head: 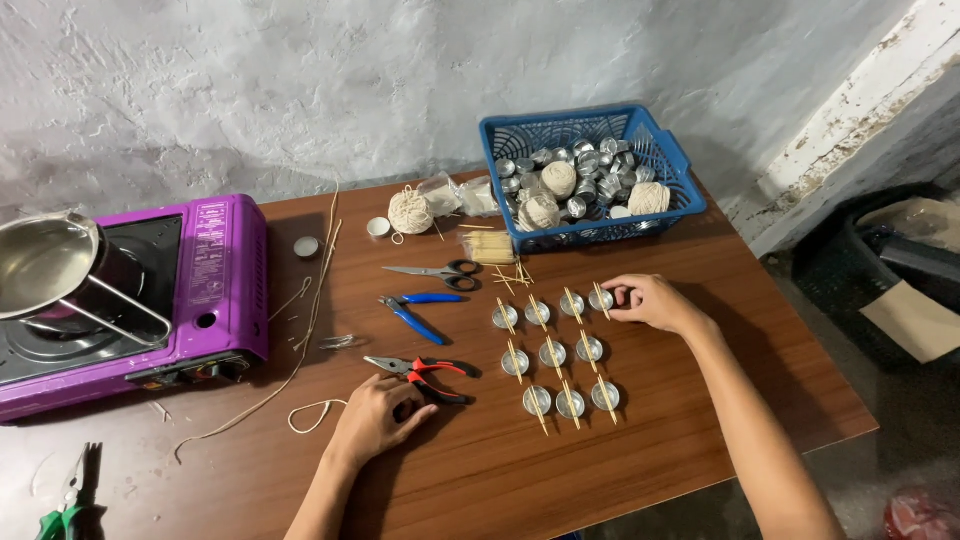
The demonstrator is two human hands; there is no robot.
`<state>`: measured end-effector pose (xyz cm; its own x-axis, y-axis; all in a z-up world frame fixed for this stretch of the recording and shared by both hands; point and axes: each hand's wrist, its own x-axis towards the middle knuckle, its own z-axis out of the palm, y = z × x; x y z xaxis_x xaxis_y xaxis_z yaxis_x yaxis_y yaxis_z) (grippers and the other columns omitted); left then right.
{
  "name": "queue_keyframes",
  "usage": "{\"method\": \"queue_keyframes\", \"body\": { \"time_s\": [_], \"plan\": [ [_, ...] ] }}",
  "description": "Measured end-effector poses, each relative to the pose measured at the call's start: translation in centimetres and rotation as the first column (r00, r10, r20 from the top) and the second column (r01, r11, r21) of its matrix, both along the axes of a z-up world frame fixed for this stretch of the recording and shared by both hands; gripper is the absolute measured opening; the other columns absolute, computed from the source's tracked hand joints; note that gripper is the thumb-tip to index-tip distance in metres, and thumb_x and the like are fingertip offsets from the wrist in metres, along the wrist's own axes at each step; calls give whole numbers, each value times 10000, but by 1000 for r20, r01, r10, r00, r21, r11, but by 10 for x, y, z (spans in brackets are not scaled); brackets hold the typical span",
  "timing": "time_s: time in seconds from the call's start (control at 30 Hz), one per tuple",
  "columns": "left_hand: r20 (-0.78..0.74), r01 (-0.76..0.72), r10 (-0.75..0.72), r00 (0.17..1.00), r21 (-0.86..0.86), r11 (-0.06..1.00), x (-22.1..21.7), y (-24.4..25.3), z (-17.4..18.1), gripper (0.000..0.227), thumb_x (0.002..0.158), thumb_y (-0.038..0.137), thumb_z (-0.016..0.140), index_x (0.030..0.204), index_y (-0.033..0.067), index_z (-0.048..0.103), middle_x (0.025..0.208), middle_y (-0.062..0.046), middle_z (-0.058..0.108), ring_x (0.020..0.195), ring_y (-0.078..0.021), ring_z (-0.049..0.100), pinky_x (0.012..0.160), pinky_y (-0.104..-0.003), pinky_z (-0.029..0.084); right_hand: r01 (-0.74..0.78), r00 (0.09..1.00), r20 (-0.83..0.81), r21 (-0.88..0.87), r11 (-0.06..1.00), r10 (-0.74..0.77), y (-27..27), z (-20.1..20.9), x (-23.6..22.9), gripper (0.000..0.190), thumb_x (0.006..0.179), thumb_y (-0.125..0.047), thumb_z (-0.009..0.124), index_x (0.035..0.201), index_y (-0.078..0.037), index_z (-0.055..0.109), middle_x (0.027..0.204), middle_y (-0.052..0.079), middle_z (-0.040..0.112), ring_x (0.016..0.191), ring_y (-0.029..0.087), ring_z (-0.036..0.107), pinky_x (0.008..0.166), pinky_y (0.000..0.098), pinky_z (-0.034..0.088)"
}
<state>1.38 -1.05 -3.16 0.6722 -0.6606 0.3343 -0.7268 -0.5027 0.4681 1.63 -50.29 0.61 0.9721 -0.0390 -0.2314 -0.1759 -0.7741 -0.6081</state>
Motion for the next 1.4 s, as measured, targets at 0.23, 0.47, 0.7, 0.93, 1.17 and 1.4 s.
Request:
{"method": "queue_keyframes", "body": {
  "time_s": [0.23, 0.47, 0.7, 0.93, 1.17, 1.4],
  "plan": [
    [25, -7, 8, 1000, -9, 1000, 0, 0, -5, 299, 907, 393, 739, 725, 181, 633, 688, 17, 675, 678, -229, 605, 711, -324, 498, 21, 991, -131, -151, 988, -41, 2, 33, 6, 490, 925, -124, 715, 1394, -118, 576, 1157, 58, 727, 960, 171, 707, 943, 287, 584],
    [6, -22, 22, 1000, -37, 999, 3, 0, -9, 250, 904, 356, 742, 758, 172, 656, 678, -1, 675, 666, -250, 614, 654, -350, 515, 76, 947, 320, -267, 961, 14, 11, 80, 85, 228, 966, -171, 665, 1175, -86, 698, 1093, 70, 699, 900, 186, 626, 866, 341, 546],
    [-124, -46, 45, 991, -2, 999, -1, 0, 8, 211, 918, 359, 707, 827, 169, 700, 731, 2, 728, 708, -251, 643, 671, -357, 516, -156, 978, 65, -400, 903, 198, 17, 50, 186, 394, 887, 14, 707, 1244, -153, 696, 1418, 63, 589, 1318, 258, 544, 1167, 462, 394],
    [-11, 0, 0, 1000, -53, 999, 6, 3, -8, 207, 913, 335, 749, 804, 169, 689, 703, 11, 700, 625, -241, 607, 628, -343, 512, -107, 989, 36, -499, 860, 144, 17, 33, 192, 108, 896, 45, 734, 875, -49, 687, 1043, 103, 674, 868, 162, 718, 775, 301, 648],
    [-85, -14, 12, 996, -28, 1000, 4, 4, -3, 259, 949, 387, 692, 801, 174, 678, 770, -22, 706, 745, -270, 616, 710, -364, 503, -105, 953, 110, -751, 652, 281, -1, 24, 199, 157, 859, 45, 662, 905, -72, 567, 1024, 155, 664, 865, 329, 693, 724, 478, 601],
    [-31, -56, 51, 998, -184, 981, 2, 8, -10, 190, 929, 350, 721, 882, 167, 737, 833, 4, 771, 749, -237, 697, 717, -347, 538, 273, 681, 645, -663, 697, 347, -21, 23, 178, 218, 928, -28, 652, 1136, -84, 680, 1071, 123, 647, 758, 374, 710, 568, 490, 598]
  ]
}}
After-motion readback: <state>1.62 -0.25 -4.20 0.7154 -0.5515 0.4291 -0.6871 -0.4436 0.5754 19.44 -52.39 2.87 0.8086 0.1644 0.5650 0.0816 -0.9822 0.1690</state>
